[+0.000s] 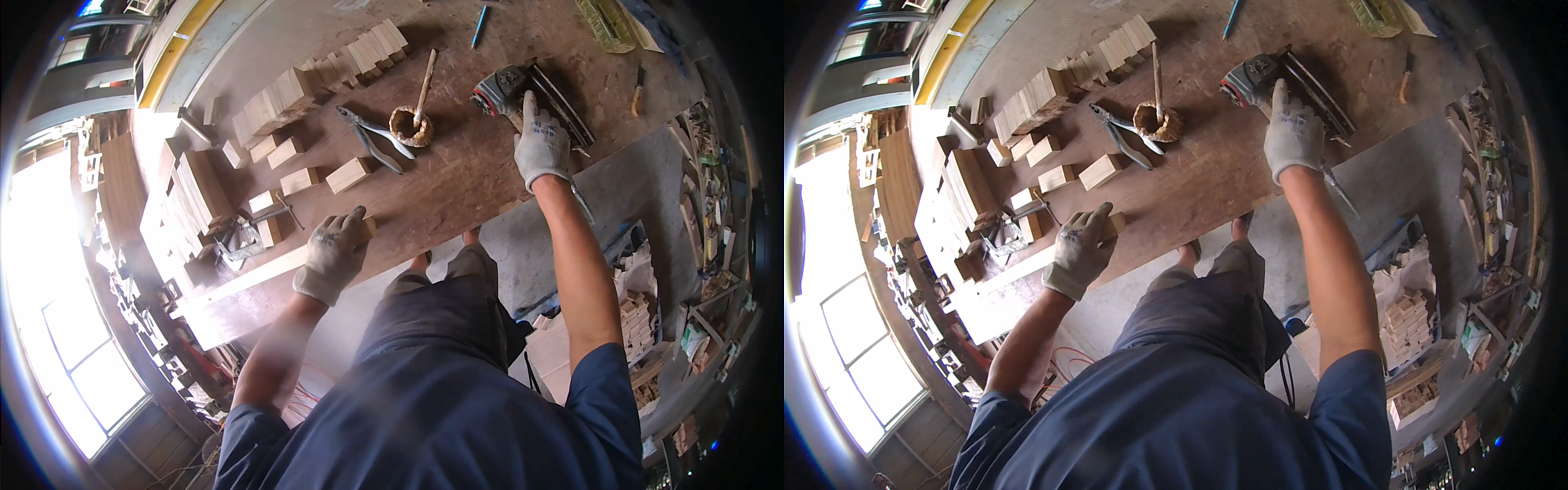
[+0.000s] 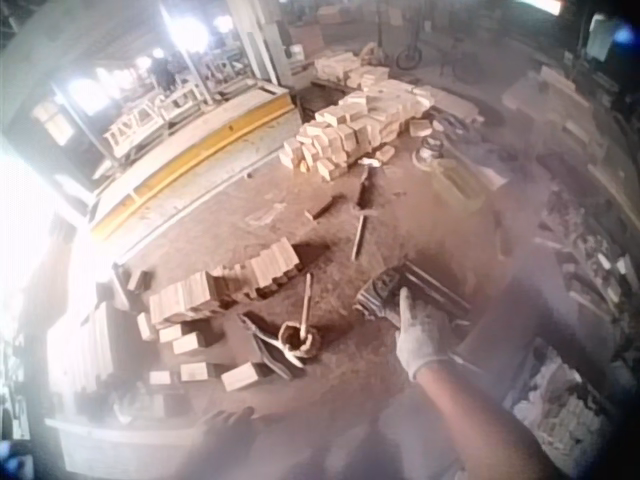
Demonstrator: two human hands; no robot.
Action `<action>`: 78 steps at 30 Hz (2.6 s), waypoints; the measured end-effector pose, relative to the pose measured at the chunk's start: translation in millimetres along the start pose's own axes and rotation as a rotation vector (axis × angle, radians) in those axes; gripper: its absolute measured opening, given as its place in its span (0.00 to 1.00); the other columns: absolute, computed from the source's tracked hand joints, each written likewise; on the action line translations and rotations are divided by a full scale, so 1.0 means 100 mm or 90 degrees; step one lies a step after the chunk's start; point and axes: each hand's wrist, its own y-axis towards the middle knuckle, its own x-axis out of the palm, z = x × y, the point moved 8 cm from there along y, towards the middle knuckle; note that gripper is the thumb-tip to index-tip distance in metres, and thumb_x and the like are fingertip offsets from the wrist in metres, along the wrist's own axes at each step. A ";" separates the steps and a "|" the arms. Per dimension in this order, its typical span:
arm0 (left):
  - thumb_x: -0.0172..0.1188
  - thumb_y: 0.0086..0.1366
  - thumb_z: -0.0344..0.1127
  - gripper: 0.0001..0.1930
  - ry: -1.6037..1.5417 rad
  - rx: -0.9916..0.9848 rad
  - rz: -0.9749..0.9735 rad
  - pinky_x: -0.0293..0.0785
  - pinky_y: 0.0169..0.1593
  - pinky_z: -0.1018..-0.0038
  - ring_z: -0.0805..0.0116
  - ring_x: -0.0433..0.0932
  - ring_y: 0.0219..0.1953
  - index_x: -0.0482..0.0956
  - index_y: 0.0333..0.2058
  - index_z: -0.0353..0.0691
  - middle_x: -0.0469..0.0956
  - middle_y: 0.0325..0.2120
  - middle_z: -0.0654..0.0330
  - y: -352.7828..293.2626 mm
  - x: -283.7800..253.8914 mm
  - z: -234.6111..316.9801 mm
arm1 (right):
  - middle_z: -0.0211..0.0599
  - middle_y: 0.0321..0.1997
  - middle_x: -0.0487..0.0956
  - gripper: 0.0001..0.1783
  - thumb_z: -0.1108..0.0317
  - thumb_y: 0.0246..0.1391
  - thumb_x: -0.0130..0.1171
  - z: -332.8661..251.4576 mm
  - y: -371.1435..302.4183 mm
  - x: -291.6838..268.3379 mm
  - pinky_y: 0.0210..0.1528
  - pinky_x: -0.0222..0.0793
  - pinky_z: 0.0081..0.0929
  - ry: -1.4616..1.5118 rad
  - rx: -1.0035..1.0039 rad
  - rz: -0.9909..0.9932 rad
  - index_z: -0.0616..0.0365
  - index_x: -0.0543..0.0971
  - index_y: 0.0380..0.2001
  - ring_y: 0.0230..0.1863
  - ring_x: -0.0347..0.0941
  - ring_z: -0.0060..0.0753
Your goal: The person assembles small wooden blocks in a workshop. They use a C-clamp to secure pieces, apply glue with a brush, and fasten them together using a pneumatic nail gun. The person handles multiple small wooden blocks and tools throughout the process.
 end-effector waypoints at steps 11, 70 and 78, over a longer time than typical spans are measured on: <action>0.66 0.55 0.30 0.25 -0.011 -0.005 0.017 0.77 0.48 0.57 0.47 0.80 0.45 0.75 0.54 0.36 0.82 0.40 0.49 -0.01 -0.01 -0.02 | 0.49 0.35 0.81 0.23 0.69 0.46 0.66 -0.01 -0.68 -0.95 0.47 0.76 0.38 0.472 -0.115 -0.093 0.59 0.77 0.49 0.39 0.80 0.45; 0.65 0.55 0.29 0.27 0.001 -0.018 0.000 0.77 0.48 0.56 0.48 0.80 0.46 0.73 0.56 0.36 0.81 0.42 0.50 -0.05 0.06 -0.05 | 0.52 0.36 0.84 0.13 0.60 0.47 0.63 -1.36 -1.19 -0.22 0.51 0.77 0.42 0.487 -0.240 -0.455 0.55 0.84 0.34 0.45 0.82 0.51; 0.65 0.55 0.29 0.27 0.002 -0.021 0.001 0.78 0.48 0.56 0.49 0.80 0.45 0.74 0.55 0.36 0.82 0.41 0.50 -0.05 0.07 -0.07 | 0.51 0.36 0.84 0.13 0.59 0.48 0.62 -1.38 -1.20 -0.21 0.50 0.77 0.43 0.473 -0.267 -0.439 0.54 0.84 0.34 0.44 0.82 0.52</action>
